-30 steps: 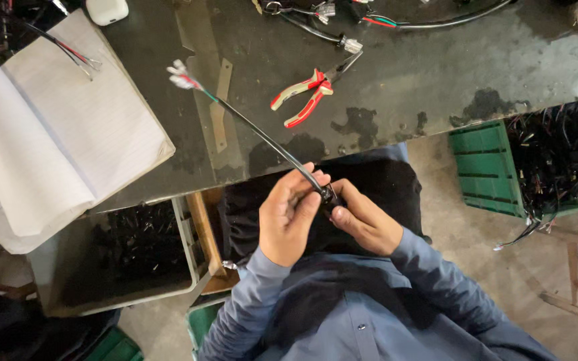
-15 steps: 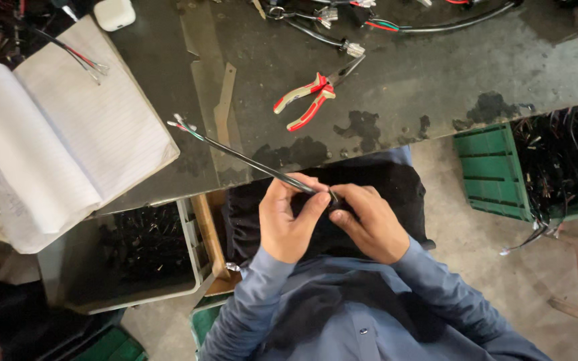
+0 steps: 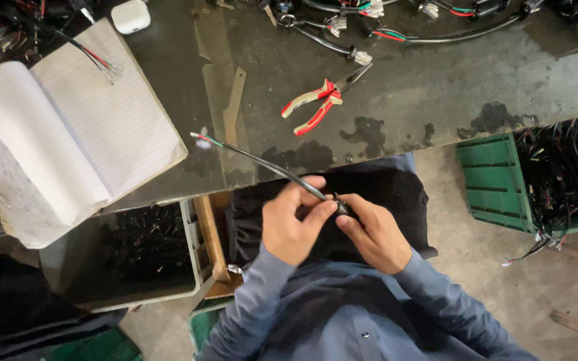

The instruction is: The person repeatedly strips the outer insulation from black wires using red-handled pliers, then pulls the wire to separate the inner conductors. The person handles multiple wires one at a time, placing finished pieces on the table.

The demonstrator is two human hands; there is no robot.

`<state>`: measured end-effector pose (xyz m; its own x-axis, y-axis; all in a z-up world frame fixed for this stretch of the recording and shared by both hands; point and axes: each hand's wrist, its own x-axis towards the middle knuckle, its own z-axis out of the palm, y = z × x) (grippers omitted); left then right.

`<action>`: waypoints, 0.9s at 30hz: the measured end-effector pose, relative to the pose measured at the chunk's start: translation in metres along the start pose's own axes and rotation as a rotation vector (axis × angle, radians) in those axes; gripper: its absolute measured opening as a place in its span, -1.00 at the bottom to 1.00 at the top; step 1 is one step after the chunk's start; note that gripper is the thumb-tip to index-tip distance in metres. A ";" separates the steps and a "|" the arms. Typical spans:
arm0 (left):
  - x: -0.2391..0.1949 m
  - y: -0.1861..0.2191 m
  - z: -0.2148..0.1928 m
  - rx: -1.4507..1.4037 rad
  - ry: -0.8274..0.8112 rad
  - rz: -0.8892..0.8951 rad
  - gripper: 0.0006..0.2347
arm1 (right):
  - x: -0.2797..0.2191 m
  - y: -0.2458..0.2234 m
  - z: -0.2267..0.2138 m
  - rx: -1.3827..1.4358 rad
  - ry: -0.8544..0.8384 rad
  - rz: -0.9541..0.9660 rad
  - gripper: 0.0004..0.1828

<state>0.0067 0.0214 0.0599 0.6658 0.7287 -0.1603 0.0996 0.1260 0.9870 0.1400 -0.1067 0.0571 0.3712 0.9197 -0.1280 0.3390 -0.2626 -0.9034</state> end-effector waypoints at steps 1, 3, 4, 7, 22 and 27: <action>-0.001 0.000 0.002 -0.036 0.015 0.010 -0.72 | 0.000 0.001 0.001 0.021 -0.008 -0.001 -0.64; -0.001 -0.001 0.002 -0.053 0.017 0.026 -0.73 | 0.000 0.008 0.002 0.065 -0.023 0.000 -0.63; 0.000 -0.002 0.000 -0.035 0.005 0.032 -0.72 | 0.000 0.011 0.003 0.030 -0.005 -0.015 -0.62; 0.006 -0.004 -0.011 -0.048 -0.065 0.006 -0.69 | 0.004 0.022 0.003 0.125 -0.087 0.085 -0.63; 0.002 -0.010 0.003 0.218 -0.308 0.201 -0.74 | 0.005 0.016 0.002 0.109 -0.011 -0.128 -0.64; 0.009 -0.025 0.005 0.234 -0.201 0.097 -0.90 | 0.010 0.022 0.008 -0.181 0.161 -0.146 -0.75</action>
<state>0.0137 0.0212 0.0339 0.8109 0.5793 -0.0830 0.1804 -0.1126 0.9771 0.1443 -0.1013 0.0331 0.4347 0.8972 0.0774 0.5420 -0.1920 -0.8182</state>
